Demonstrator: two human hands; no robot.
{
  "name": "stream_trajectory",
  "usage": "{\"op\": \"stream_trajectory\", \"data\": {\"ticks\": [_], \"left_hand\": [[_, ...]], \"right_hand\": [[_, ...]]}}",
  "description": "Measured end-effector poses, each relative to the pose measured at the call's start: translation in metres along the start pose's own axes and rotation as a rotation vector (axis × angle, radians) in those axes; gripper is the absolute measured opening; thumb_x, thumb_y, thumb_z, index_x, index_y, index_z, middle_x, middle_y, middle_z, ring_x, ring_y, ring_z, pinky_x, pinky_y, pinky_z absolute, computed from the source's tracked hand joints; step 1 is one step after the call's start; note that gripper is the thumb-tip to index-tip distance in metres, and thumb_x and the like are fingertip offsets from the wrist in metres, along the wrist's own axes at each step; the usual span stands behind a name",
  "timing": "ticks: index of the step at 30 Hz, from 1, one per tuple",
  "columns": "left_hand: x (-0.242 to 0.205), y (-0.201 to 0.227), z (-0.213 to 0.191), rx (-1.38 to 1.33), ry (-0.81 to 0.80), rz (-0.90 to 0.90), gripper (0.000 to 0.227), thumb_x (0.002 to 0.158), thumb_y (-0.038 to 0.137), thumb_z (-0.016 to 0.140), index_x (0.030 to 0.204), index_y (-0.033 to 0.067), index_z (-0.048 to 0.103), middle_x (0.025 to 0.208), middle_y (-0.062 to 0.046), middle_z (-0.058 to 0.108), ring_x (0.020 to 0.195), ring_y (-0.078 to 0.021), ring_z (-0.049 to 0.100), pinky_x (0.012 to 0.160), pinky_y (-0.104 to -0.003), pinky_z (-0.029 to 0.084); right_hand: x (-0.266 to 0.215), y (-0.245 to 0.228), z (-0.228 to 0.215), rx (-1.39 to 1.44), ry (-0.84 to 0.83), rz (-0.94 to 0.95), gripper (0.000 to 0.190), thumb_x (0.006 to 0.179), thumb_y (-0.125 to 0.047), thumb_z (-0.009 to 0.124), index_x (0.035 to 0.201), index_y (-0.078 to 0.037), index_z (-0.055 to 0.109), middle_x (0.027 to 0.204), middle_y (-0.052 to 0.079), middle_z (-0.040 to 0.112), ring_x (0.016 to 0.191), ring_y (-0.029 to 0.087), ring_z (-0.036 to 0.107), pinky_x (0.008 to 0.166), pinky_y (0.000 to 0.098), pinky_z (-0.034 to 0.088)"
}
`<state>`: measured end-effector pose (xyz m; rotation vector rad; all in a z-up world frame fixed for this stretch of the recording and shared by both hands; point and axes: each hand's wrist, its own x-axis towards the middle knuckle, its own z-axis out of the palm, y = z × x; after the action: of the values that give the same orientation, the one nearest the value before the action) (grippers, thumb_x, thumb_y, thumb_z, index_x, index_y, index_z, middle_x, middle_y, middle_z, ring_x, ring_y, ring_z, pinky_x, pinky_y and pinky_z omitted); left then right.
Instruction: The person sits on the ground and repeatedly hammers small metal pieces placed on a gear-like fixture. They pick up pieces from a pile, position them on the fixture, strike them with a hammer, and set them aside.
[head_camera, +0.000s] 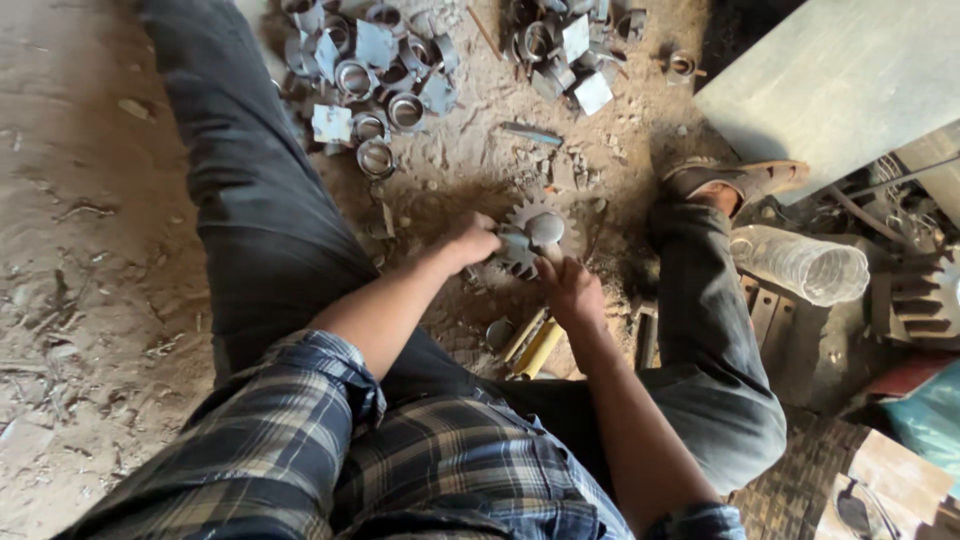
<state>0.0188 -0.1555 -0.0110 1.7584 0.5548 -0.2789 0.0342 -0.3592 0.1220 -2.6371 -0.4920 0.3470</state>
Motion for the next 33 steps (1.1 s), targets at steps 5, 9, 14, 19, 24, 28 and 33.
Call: {"op": "stream_trajectory", "data": {"ticks": [5, 9, 14, 19, 24, 28, 33], "left_hand": [[-0.004, -0.019, 0.017, -0.08, 0.182, -0.049, 0.023, 0.079, 0.017, 0.075, 0.098, 0.0048, 0.078, 0.085, -0.012, 0.076, 0.076, -0.023, 0.07, 0.069, -0.038, 0.054], [-0.017, -0.02, 0.033, -0.456, 0.232, -0.199, 0.019, 0.078, 0.01, 0.075, 0.094, -0.0014, 0.077, 0.08, -0.01, 0.076, 0.064, -0.0185, 0.072, 0.055, -0.035, 0.056], [-0.014, -0.012, 0.027, -0.36, 0.222, -0.143, 0.016, 0.083, 0.018, 0.079, 0.086, 0.0029, 0.074, 0.073, -0.008, 0.074, 0.056, -0.0143, 0.066, 0.048, -0.03, 0.05], [-0.011, -0.014, 0.018, -0.37, 0.154, -0.07, 0.017, 0.085, 0.019, 0.076, 0.08, 0.0027, 0.073, 0.07, -0.008, 0.073, 0.054, -0.014, 0.065, 0.047, -0.03, 0.049], [-0.014, -0.011, 0.019, -0.19, 0.251, 0.007, 0.016, 0.081, 0.022, 0.079, 0.087, 0.0064, 0.077, 0.072, -0.007, 0.074, 0.059, -0.0131, 0.066, 0.052, -0.03, 0.048], [-0.011, -0.012, 0.016, -0.242, 0.229, -0.053, 0.014, 0.079, 0.018, 0.076, 0.091, 0.0111, 0.078, 0.073, -0.003, 0.075, 0.061, -0.0107, 0.066, 0.056, -0.028, 0.05], [0.0, -0.021, 0.005, -0.366, 0.019, -0.019, 0.017, 0.084, 0.021, 0.076, 0.085, 0.0041, 0.077, 0.068, -0.007, 0.07, 0.054, -0.0142, 0.061, 0.05, -0.033, 0.045]], "right_hand": [[0.007, 0.014, 0.01, 0.053, -0.077, 0.125, 0.057, 0.096, -0.059, 0.061, 0.098, -0.003, 0.073, 0.083, 0.022, 0.073, 0.078, 0.037, 0.072, 0.071, 0.0502, 0.055], [0.001, 0.011, 0.006, 0.224, -0.109, 0.24, 0.06, 0.097, -0.06, 0.057, 0.096, -0.001, 0.071, 0.074, 0.019, 0.071, 0.066, 0.029, 0.071, 0.062, 0.0447, 0.056], [-0.007, 0.009, -0.013, 0.493, 0.029, 0.079, 0.056, 0.104, -0.053, 0.057, 0.091, 0.001, 0.067, 0.067, 0.008, 0.064, 0.056, 0.015, 0.059, 0.049, 0.034, 0.047], [-0.006, 0.006, -0.016, 0.731, 0.118, -0.098, 0.047, 0.105, -0.047, 0.057, 0.113, -0.003, 0.067, 0.065, 0.001, 0.057, 0.052, 0.009, 0.051, 0.046, 0.0304, 0.042], [-0.005, -0.008, -0.017, 0.171, -0.248, 0.252, 0.044, 0.1, -0.049, 0.06, 0.105, -0.006, 0.068, 0.067, -0.001, 0.064, 0.055, 0.009, 0.061, 0.048, 0.0293, 0.052], [-0.009, -0.014, -0.023, 0.352, -0.196, 0.344, 0.051, 0.105, -0.049, 0.058, 0.096, 0.0, 0.07, 0.064, 0.006, 0.064, 0.053, 0.014, 0.057, 0.046, 0.0322, 0.048], [-0.012, 0.012, -0.021, 0.593, 0.116, -0.108, 0.043, 0.107, -0.046, 0.057, 0.111, -0.005, 0.071, 0.07, 0.004, 0.063, 0.06, 0.009, 0.055, 0.051, 0.0262, 0.043]]}}
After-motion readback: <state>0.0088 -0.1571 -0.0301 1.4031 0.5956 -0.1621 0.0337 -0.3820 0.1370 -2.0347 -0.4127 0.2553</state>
